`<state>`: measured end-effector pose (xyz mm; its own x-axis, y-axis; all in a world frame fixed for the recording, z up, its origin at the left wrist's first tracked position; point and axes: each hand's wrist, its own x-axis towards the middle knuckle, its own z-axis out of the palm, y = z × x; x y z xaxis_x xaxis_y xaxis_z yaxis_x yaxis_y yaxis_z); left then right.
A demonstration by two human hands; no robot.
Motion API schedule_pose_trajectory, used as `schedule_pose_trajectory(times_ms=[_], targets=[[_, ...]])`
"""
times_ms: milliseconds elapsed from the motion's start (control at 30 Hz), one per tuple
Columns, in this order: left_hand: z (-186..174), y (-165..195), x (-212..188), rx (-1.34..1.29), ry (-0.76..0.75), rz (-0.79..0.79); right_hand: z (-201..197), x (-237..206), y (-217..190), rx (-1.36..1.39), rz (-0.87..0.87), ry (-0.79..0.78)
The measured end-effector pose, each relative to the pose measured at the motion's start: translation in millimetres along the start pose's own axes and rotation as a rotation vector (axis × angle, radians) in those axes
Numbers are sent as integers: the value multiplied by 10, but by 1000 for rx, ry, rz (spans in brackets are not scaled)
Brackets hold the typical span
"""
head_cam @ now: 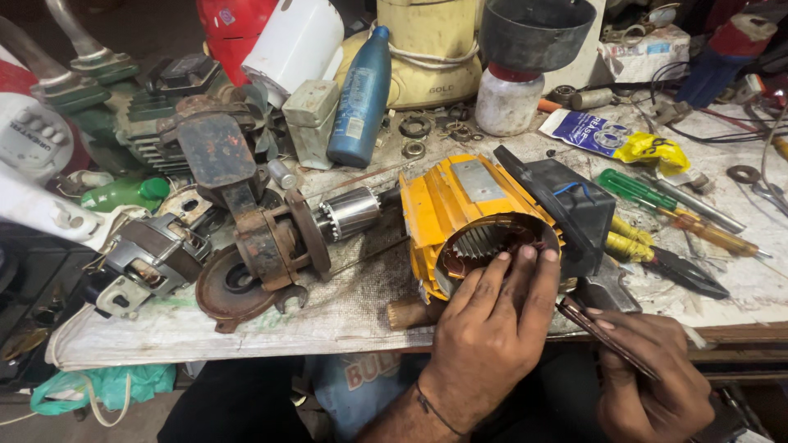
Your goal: The person uses a sanding block to smooth the interior surface of a yellow motor housing, then places the housing aside and picks up a motor rotor. The work occurs at a cluttered bench with various tools and parts.
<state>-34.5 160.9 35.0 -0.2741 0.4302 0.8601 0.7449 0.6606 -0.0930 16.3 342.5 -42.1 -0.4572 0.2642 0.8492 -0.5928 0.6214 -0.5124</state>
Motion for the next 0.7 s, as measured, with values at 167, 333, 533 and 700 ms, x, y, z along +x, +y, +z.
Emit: schedule_pose_trajectory(times_ms=[167, 333, 533, 700], targets=[[231, -84, 37, -53, -13, -18, 87, 16, 255, 0, -3, 7], [466, -32, 76, -168, -48, -108, 43, 15, 563, 12, -21, 14], [596, 109, 272, -84, -41, -108, -86, 154, 705, 23, -19, 24], [620, 192, 380, -136, -83, -140, -186, 225, 697, 34, -2, 2]])
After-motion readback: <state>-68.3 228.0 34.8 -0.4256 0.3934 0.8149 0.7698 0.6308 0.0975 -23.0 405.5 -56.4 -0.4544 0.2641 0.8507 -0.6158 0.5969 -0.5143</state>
